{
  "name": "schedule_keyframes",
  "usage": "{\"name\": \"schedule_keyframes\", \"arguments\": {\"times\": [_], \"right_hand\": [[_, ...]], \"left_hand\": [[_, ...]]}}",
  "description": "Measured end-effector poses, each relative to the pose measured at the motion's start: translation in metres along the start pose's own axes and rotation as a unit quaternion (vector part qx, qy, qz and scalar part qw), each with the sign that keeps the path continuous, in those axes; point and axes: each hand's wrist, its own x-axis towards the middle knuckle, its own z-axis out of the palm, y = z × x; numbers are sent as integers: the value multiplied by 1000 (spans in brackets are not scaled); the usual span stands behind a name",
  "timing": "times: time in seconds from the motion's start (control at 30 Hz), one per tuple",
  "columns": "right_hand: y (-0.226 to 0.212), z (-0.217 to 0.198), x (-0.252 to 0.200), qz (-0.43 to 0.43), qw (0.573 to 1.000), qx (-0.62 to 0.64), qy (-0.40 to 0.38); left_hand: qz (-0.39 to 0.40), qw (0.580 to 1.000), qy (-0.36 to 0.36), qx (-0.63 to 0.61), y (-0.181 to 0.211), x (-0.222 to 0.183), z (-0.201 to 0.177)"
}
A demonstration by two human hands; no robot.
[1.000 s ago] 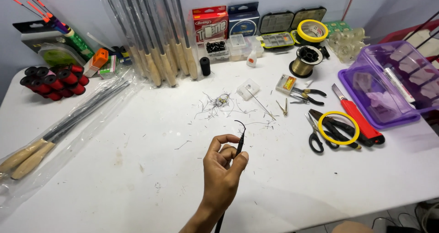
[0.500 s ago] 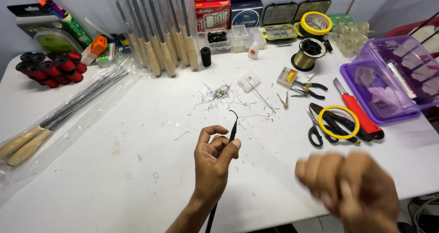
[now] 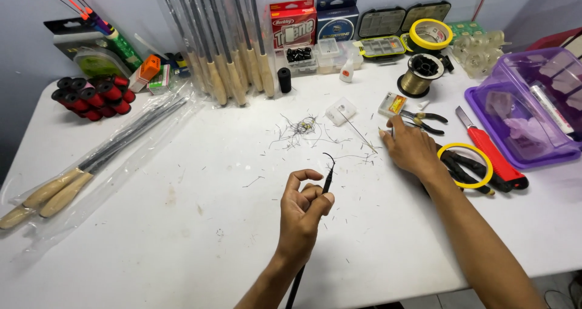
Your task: Wrapping fine thread around a guide on a fishing rod blank to secure it in place.
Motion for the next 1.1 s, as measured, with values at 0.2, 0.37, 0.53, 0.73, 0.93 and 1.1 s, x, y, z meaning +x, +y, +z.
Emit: {"name": "schedule_keyframes", "arguments": {"times": [0.2, 0.37, 0.53, 0.73, 0.93, 1.1], "right_hand": [[-3, -7, -10, 14, 1000, -15, -23], [3, -4, -22, -2, 997, 77, 16], [-18, -21, -60, -108, 944, 300, 89], [-40, -22, -90, -265, 869, 408, 92], [-44, 3, -107, -282, 804, 512, 114], [-39, 10, -116, -338, 779, 515, 115]], "left_hand": [[-38, 999, 0, 19, 11, -5, 6], [-17, 999, -10, 39, 10, -6, 7], [-25, 1000, -15, -3, 11, -7, 6], [-56, 998, -7, -12, 9, -4, 3], [-78, 997, 10, -28, -4, 2, -1], [-73, 997, 3, -14, -1, 0, -2]]}}
